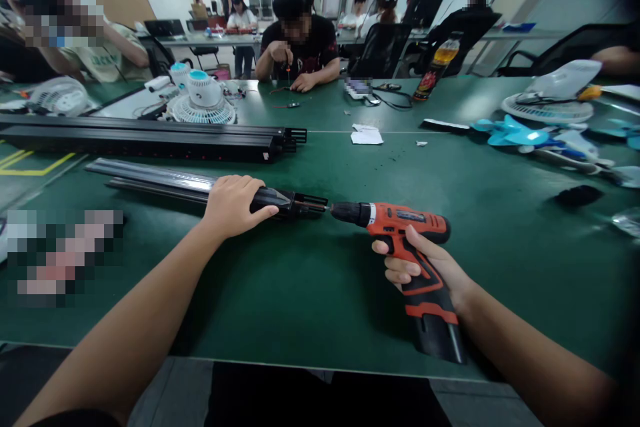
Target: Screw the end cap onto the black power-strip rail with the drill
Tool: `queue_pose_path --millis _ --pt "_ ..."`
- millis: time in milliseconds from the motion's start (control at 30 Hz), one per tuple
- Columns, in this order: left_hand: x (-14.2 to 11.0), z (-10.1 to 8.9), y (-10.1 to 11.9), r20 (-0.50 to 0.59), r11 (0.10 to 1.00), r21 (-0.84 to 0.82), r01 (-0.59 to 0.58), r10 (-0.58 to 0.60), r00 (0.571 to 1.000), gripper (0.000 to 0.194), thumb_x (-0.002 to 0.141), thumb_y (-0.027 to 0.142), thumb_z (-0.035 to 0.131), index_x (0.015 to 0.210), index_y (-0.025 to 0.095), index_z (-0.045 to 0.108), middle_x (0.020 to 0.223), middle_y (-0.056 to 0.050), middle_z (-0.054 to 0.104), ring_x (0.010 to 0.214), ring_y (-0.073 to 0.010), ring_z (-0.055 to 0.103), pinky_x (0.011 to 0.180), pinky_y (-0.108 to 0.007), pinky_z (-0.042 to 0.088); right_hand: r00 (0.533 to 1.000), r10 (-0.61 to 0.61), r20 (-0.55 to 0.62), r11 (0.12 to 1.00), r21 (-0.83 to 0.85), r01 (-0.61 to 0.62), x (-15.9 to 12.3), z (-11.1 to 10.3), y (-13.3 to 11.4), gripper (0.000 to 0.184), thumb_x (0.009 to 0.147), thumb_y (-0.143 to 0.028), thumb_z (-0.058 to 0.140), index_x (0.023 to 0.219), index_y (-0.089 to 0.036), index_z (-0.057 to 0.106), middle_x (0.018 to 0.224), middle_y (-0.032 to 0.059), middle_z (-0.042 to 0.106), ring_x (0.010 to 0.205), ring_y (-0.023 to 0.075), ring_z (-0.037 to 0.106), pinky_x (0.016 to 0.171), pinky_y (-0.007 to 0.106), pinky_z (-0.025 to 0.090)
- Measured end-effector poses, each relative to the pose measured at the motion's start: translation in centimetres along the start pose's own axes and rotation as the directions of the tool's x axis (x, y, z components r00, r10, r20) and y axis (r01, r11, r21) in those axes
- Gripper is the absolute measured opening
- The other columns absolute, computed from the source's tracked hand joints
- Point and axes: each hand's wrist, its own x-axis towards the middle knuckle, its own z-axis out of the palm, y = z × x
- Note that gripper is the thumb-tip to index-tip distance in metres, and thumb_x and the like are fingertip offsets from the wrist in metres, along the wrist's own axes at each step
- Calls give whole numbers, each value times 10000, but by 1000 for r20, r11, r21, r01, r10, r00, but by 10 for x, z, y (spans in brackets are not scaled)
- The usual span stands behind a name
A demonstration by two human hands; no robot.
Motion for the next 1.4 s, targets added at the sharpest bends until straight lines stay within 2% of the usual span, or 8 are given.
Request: queue_pose_path --millis 367,567,833,1000,1100,1200,1300,1400 --pt "0 -1 1 8 1000 -19 5 -5 1000 602 935 738 468 1147 221 692 1062 -125 733 1021 -351 649 973 -513 433 1000 8 -22 1000 -23 -8 0 -2 1 443 880 -575 771 983 -162 648 540 -88 296 538 97 360 517 177 392" --pt "0 -1 1 2 999 -41 13 -13 1000 608 925 736 472 1151 220 703 1084 -133 740 1032 -367 653 968 -531 442 1000 -5 -20 999 -54 4 0 -2 2 428 908 -589 731 982 -181 623 547 -79 326 543 106 378 528 204 394" --pt "1 -8 -6 55 996 -74 -45 50 997 665 931 721 473 1298 208 683 1218 -153 742 1124 -380 666 1003 -527 471 1000 4 -30 999 -32 -5 -1 -2 1 426 887 -556 763 994 -159 650 546 -82 325 544 107 385 519 200 396" --pt "-3 -13 -11 18 1000 -29 -12 12 1000 614 940 705 470 1274 242 695 1250 -134 746 1191 -374 646 1135 -574 340 1000 2 -22 998 -59 -4 0 -2 1 422 896 -575 746 1004 -184 628 546 -83 330 542 114 383 526 214 401" --pt "-5 -15 -15 -17 998 21 56 -56 998 562 938 697 476 1219 274 718 1216 -122 760 1187 -385 635 1128 -624 280 1000 0 -21 998 -67 -1 0 -3 0 423 901 -589 732 994 -190 626 548 -78 335 538 118 382 523 224 405" --pt "-5 -14 -20 -24 998 18 55 -55 998 579 929 690 475 1223 260 729 1214 -134 758 1180 -396 631 1135 -641 251 1000 10 -22 998 -61 -11 0 -1 0 419 893 -589 742 977 -191 640 548 -76 334 536 116 376 513 216 409" --pt "-3 -11 -23 14 999 -3 41 -41 999 637 923 706 456 1223 214 729 1185 -155 756 1136 -395 650 1106 -609 311 1000 -12 -27 999 -42 11 0 4 0 400 881 -559 776 959 -182 668 551 -74 357 522 100 328 504 193 424" --pt "-1 -8 -24 51 998 9 59 -59 997 641 917 738 428 1158 226 729 1092 -136 763 1046 -375 665 1015 -556 395 996 -70 -48 997 -38 68 0 10 1 344 877 -492 809 953 -180 687 592 -66 425 515 81 267 512 172 447"
